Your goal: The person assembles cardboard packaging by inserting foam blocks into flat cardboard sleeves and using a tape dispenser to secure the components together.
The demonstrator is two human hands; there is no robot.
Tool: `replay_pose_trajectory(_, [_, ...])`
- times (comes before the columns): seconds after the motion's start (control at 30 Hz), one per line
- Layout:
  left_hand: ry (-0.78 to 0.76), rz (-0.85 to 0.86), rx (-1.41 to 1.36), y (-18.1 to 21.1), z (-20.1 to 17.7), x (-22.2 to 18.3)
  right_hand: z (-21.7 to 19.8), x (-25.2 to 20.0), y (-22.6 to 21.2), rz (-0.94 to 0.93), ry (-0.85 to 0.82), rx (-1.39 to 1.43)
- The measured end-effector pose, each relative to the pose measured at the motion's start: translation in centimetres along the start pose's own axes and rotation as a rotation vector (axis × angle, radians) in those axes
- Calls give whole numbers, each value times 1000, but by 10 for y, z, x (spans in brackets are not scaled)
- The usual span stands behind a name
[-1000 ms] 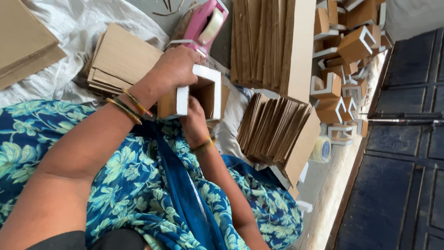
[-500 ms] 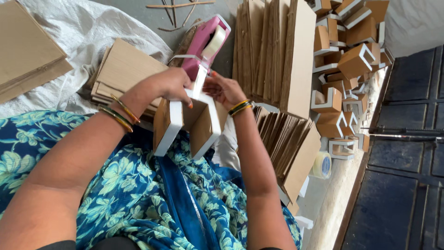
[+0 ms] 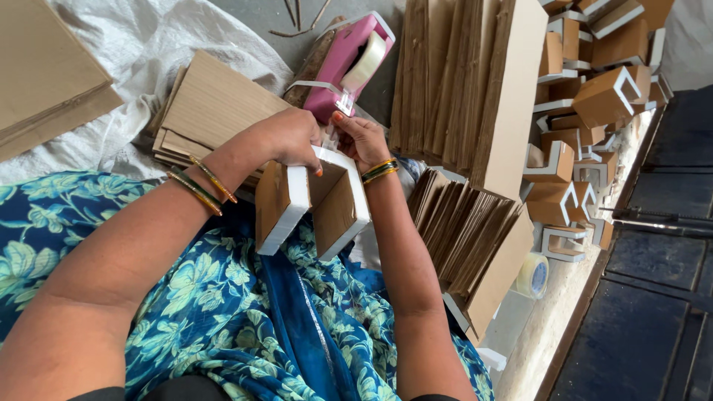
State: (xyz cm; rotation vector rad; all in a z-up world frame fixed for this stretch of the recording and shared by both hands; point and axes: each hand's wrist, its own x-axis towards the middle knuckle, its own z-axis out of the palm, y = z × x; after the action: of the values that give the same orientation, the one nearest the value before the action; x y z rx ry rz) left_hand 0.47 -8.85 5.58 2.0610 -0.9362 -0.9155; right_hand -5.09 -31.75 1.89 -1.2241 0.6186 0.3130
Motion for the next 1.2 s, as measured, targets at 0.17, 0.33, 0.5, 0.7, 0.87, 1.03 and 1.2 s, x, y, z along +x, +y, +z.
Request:
replay_pose_trajectory(0.17, [23, -6, 11, 6, -2, -2, 2, 1, -6, 1, -11, -84])
replay_pose_trajectory(0.33, [82, 27, -27, 3, 8, -6, -15, 6, -1, 23, 8, -116])
replay_pose_trajectory(0.5, [49, 112, 159, -2, 21, -4, -73, 54, 44, -558, -376, -1214])
replay_pose_trajectory(0.7, [32, 110, 194, 27, 24, -45, -72, 8, 74, -225, -151, -458])
replay_pose_trajectory(0.87, [303, 366, 254, 62, 25, -77, -30, -80, 3, -169, -1, -84])
replay_pose_trajectory(1.03, [327, 525, 295, 49, 39, -80, -27, -83, 41, -321, 2, -92])
replay_pose_trajectory(1.2, [413, 586, 269, 40, 60, -94, -21, -94, 79, -80, -14, 21])
